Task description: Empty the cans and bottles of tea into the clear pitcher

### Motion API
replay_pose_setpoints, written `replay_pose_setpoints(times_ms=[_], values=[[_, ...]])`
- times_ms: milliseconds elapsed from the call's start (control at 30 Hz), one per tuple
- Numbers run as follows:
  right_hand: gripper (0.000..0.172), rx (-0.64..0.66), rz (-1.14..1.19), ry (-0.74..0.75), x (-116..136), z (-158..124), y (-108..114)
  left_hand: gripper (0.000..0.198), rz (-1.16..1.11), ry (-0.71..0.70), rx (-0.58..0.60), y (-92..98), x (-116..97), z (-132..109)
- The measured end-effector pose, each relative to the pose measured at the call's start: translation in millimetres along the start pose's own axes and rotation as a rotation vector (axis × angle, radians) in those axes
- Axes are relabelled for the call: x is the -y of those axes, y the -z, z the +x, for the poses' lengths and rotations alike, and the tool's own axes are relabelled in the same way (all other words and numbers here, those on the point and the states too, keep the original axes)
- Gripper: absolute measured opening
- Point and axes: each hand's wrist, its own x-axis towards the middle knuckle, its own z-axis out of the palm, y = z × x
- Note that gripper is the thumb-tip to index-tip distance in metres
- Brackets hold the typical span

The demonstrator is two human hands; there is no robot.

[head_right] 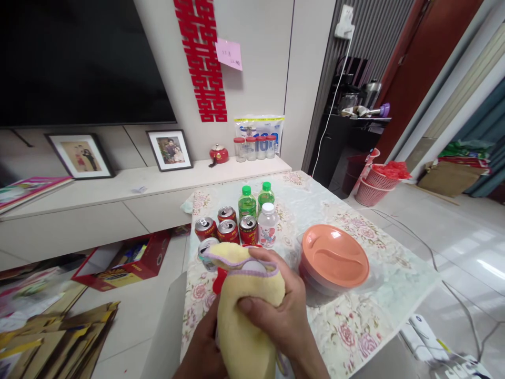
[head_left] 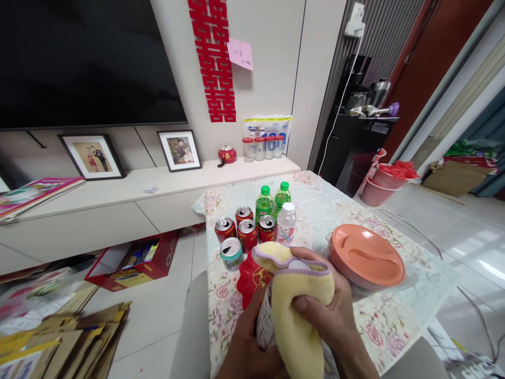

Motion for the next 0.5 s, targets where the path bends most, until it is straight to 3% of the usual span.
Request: replay_pose_setpoints(times_ms=[100, 233, 333, 500], values=[[0.076, 0.018, 0.260, -0.249, -6.6, -3.4, 1.2, 0.080, -0.026, 0.085, 0.175, 11.1, -4.1, 1.6], [0.092, 0.005, 0.391, -0.360, -13.7, -6.3, -2.7, 0.085, -0.143, 0.130, 0.340, 17.8, 0.1, 2.7], [0.088, -0.075, 0.300, -0.349, -23.3, -9.0, -6.1, 0.089, -0.169, 0.107, 0.264, 13.1, 2.4, -0.3], [0.070, -0.368, 0.001, -0.357, -46.0, -24.6, -11.0, 0.088, -0.084, 0.112, 0.037, -0.9, -5.6, -4.2]])
